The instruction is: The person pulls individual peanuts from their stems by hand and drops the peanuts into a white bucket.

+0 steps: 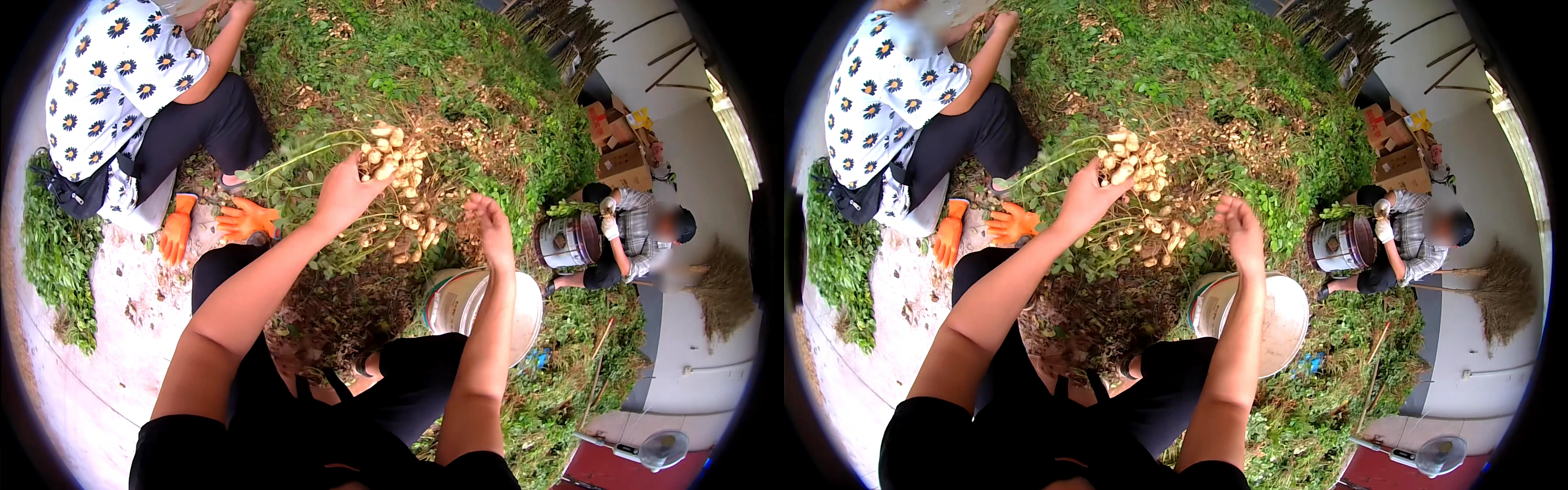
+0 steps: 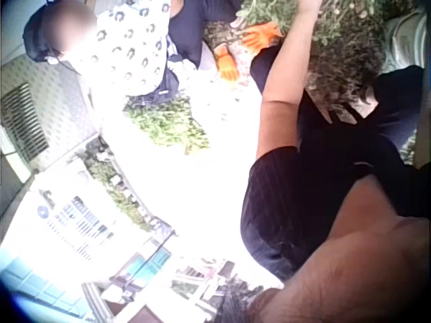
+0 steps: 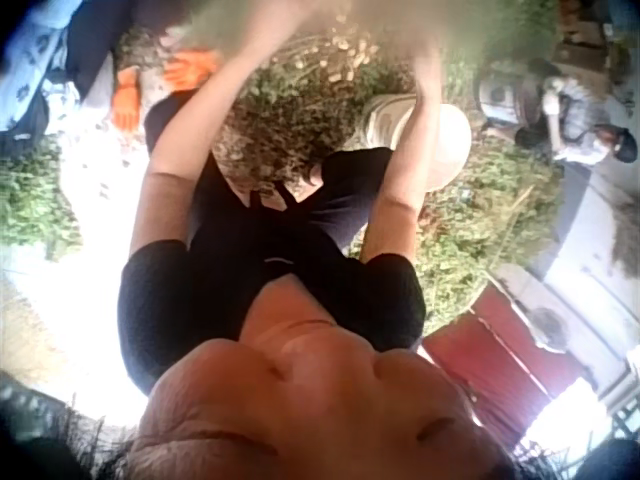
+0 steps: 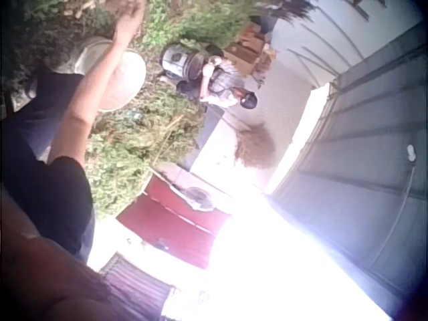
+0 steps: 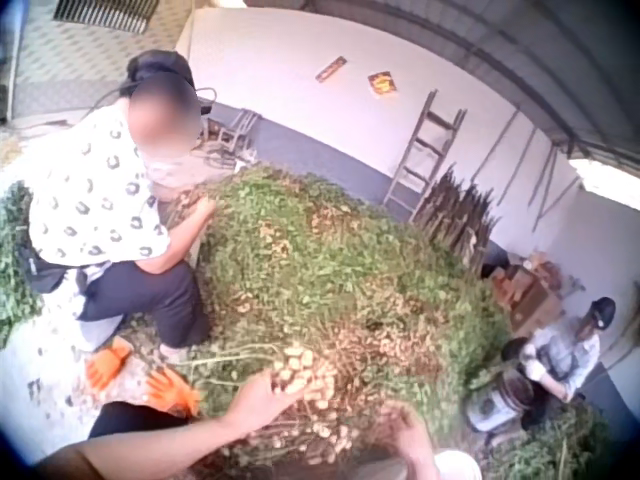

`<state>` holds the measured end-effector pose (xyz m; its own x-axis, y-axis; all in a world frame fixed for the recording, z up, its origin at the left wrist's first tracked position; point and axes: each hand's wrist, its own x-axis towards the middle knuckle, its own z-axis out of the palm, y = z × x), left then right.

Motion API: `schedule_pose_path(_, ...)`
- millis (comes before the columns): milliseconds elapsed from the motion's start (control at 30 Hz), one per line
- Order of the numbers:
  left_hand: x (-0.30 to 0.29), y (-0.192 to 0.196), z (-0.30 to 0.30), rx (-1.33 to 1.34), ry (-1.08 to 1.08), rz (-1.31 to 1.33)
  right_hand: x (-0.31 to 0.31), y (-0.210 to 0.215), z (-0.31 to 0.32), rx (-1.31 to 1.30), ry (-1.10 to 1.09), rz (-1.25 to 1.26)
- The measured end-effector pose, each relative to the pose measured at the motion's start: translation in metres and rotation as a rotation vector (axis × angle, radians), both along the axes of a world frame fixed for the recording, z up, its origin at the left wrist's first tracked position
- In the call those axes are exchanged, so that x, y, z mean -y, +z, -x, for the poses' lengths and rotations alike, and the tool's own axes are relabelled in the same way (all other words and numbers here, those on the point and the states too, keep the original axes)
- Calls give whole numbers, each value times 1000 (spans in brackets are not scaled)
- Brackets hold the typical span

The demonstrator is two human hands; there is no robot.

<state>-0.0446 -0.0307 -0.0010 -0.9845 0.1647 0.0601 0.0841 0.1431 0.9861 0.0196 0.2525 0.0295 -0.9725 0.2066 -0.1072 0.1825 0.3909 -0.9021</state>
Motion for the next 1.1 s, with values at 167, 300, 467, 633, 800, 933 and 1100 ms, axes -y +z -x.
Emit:
schedule_pose_path(167, -15, -14, 1, 125, 12, -434, 38, -57, -33, 6, 154, 352)
schedule_pose_path(300, -21, -4, -1, 329, -140, -365, 59, -43, -19, -78, 74, 444)
schedule_pose_path(467, -33, -6, -2, 504, -166, -364, 37, -91, 8, -402, 32, 191)
schedule_pose_path(633, -26, -26, 7, 388, -64, -387, 41, -82, 12, -469, -130, 247)
schedule_pose_path(800, -33, -16, 1, 219, -85, -461, 36, -67, 3, -489, -151, -260)
schedule_pose_path(933, -42, -20, -8, 210, -322, -400, 42, -54, -1, -564, 56, -338)
schedule_pose_path(1100, -42, -39, -5, 384, -236, -310, 50, -48, -19, -498, 189, -59)
